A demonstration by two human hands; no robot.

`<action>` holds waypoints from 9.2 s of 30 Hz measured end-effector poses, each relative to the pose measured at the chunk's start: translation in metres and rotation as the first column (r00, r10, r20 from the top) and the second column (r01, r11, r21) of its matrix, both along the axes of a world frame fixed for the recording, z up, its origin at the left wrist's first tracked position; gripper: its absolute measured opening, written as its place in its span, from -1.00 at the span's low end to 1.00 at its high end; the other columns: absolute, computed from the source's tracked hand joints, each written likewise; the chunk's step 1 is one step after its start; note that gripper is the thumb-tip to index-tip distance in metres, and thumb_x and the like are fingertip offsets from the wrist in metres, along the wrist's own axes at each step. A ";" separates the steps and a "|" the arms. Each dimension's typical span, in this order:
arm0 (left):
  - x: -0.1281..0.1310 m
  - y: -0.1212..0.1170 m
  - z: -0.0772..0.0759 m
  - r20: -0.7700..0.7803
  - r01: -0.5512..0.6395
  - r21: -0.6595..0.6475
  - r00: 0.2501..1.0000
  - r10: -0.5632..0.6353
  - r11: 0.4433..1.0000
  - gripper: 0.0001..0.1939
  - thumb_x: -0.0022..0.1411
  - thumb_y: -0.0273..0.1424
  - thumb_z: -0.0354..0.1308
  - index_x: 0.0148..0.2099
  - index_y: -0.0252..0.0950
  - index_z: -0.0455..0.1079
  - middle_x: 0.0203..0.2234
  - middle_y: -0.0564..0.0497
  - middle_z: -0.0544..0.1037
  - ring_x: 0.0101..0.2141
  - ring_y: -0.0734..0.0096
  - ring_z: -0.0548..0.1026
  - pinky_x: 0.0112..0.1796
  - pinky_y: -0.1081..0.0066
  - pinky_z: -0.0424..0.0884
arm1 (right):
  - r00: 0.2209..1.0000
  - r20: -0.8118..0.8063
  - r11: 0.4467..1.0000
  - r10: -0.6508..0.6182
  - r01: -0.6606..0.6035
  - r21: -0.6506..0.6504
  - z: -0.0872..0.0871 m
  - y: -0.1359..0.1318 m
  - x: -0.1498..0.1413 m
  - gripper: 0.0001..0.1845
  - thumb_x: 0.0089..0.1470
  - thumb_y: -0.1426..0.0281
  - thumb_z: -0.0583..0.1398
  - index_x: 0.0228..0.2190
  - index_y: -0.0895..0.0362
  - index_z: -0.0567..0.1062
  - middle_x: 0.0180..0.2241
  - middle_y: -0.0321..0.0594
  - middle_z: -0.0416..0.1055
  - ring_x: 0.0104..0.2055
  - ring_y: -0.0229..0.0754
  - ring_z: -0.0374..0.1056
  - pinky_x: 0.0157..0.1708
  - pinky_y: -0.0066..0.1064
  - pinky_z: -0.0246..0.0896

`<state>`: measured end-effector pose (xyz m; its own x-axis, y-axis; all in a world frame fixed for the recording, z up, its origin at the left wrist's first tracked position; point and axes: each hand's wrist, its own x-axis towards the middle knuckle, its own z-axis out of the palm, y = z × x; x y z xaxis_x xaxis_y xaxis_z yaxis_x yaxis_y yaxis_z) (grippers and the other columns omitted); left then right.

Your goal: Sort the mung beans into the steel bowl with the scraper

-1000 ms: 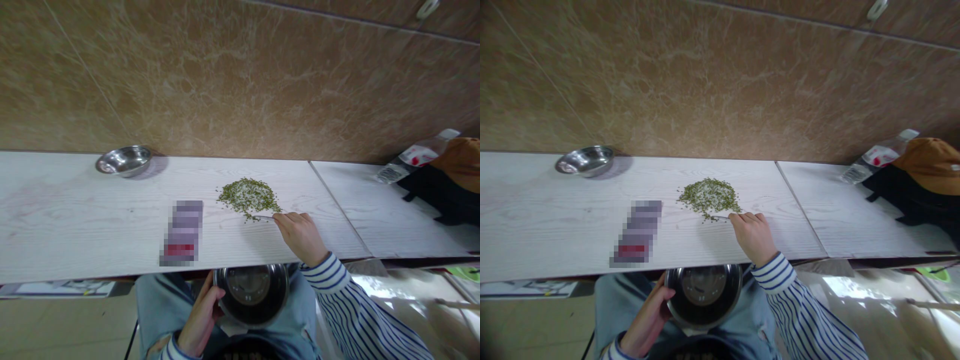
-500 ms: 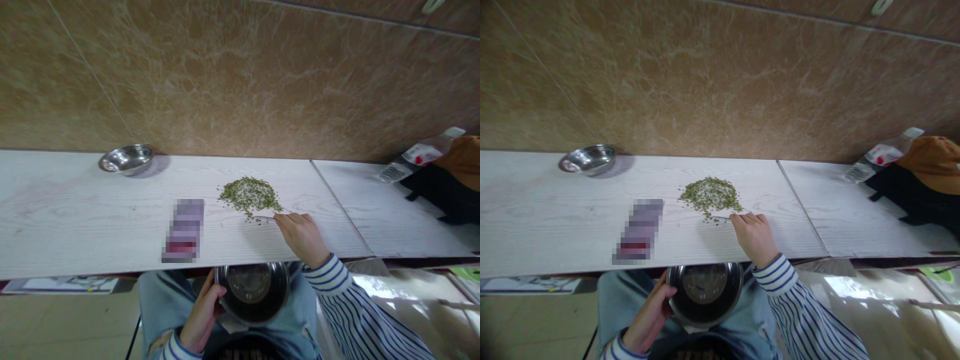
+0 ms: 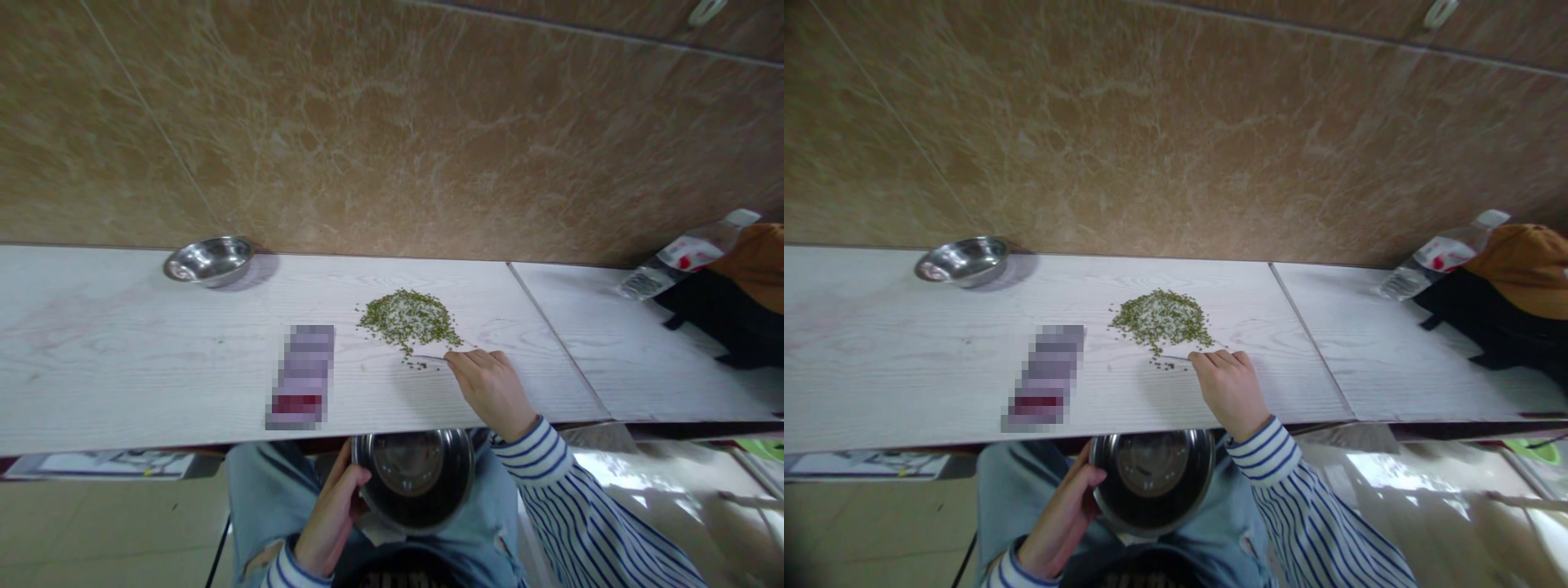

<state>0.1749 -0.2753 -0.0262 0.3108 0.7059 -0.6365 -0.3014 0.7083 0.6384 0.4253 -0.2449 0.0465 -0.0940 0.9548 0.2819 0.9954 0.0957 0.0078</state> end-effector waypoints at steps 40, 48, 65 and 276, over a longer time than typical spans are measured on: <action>0.003 0.002 0.012 -0.058 -0.043 -0.036 0.997 0.041 0.998 -0.36 -0.05 -0.48 0.05 0.15 -0.22 0.20 -0.30 0.04 0.55 -0.43 0.39 0.40 -0.47 0.43 0.26 | 1.000 -0.003 1.000 0.019 -0.019 -0.025 0.005 0.003 0.001 -0.79 0.17 0.43 0.04 -0.21 0.07 0.45 -0.34 -0.25 0.49 -0.23 -0.24 0.31 -0.25 -0.38 -0.10; 0.002 0.002 0.009 -0.068 -0.037 -0.027 0.997 0.035 0.999 -0.37 -0.06 -0.47 0.07 0.14 -0.22 0.22 -0.42 0.08 0.52 -0.39 0.36 0.40 -0.43 0.43 0.29 | 0.999 0.014 0.999 0.035 -0.035 -0.020 0.004 0.004 -0.002 -0.77 0.18 0.44 0.03 -0.20 0.07 0.45 -0.33 -0.22 0.50 -0.22 -0.24 0.32 -0.26 -0.39 -0.09; 0.000 0.003 0.008 -0.045 -0.052 -0.019 0.998 0.051 0.998 -0.42 0.00 -0.50 0.04 0.13 -0.25 0.20 -0.22 0.00 0.52 -0.35 0.38 0.38 -0.42 0.42 0.31 | 1.000 -0.005 1.000 -0.015 0.014 -0.024 0.003 0.012 -0.006 -0.77 0.19 0.43 0.02 -0.19 0.07 0.44 -0.37 -0.23 0.49 -0.26 -0.23 0.32 -0.27 -0.38 -0.10; 0.019 0.003 -0.002 -0.033 0.061 -0.074 0.997 -0.063 0.995 -0.39 -0.07 -0.45 0.11 0.11 -0.15 0.24 -0.20 0.02 0.54 -0.25 0.30 0.46 -0.34 0.39 0.35 | 0.995 -0.040 0.995 -0.095 0.096 0.005 0.007 -0.030 0.039 -0.76 0.19 0.42 0.01 -0.20 0.12 0.44 -0.33 -0.21 0.50 -0.25 -0.25 0.37 -0.23 -0.40 0.01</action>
<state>0.1937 -0.2718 -0.0283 0.3292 0.6372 -0.6969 -0.2338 0.7700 0.5936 0.4641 -0.2747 0.0530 0.0089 0.9570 0.2899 0.9995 0.0002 -0.0313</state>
